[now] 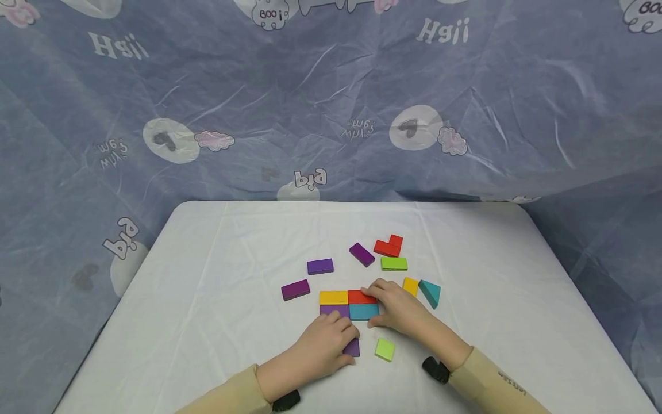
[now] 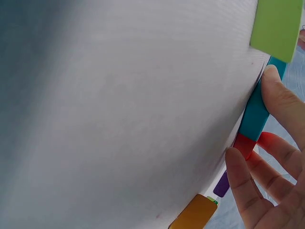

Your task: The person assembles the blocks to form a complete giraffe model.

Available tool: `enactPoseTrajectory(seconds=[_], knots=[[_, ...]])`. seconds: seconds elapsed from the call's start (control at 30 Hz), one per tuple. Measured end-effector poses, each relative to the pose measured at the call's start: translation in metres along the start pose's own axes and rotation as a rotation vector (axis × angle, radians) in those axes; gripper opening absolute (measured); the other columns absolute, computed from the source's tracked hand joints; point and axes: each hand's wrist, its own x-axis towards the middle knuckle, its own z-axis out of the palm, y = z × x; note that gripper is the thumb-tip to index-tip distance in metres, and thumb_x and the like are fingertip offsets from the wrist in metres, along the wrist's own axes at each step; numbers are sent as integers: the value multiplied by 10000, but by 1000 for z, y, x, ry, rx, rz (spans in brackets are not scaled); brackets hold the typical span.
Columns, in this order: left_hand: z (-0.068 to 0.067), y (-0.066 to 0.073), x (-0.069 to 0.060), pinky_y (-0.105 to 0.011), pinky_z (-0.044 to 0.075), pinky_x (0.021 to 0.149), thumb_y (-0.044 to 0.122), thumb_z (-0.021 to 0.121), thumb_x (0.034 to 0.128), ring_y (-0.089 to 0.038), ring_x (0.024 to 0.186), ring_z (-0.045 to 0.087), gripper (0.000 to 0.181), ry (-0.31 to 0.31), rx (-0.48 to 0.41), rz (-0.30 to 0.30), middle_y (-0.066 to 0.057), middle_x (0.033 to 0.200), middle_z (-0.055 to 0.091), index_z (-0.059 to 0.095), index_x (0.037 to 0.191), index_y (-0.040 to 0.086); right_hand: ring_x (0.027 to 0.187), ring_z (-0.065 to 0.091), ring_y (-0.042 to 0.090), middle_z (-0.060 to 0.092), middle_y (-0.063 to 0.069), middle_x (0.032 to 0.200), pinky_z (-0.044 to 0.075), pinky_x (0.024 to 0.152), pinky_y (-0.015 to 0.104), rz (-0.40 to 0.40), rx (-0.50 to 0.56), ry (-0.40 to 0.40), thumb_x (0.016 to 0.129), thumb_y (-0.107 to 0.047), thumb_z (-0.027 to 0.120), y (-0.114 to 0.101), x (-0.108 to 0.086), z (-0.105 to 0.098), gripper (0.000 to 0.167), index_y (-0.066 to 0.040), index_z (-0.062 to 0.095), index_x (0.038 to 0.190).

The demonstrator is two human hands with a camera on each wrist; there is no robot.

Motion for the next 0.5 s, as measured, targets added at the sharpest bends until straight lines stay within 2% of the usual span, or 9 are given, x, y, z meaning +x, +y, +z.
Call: enactPoseTrajectory(seconds=[0.1,0.2,0.33,0.5], knots=[[3,5,1,-193,423,727,414,790,816,-93,910,538,345,34,47,12,70,1017,683,699,1071,200,1067,595,225,635,34,1166,531,963,404,-8,-4,4,723,-285,881,0,0,0,645,-93,651,1293],[3,7,1,-192,426,723,401,797,812,-92,906,552,327,59,49,10,70,997,690,709,1052,197,1072,596,225,635,34,1172,528,970,402,-12,-9,7,726,-290,879,0,0,1,644,-95,650,1295],[0,6,-2,-196,460,761,380,792,821,-85,916,568,309,74,-17,1,71,1006,698,719,1057,194,1070,597,225,636,34,1169,530,966,399,-15,-9,14,725,-290,880,0,-1,1,643,-94,651,1293],[-8,-3,-16,-175,493,809,315,800,820,-52,895,564,276,32,-147,-4,82,987,687,714,1048,185,1071,595,228,635,39,1174,531,963,396,-8,-4,7,729,-281,878,-1,-1,0,639,-90,650,1294]])
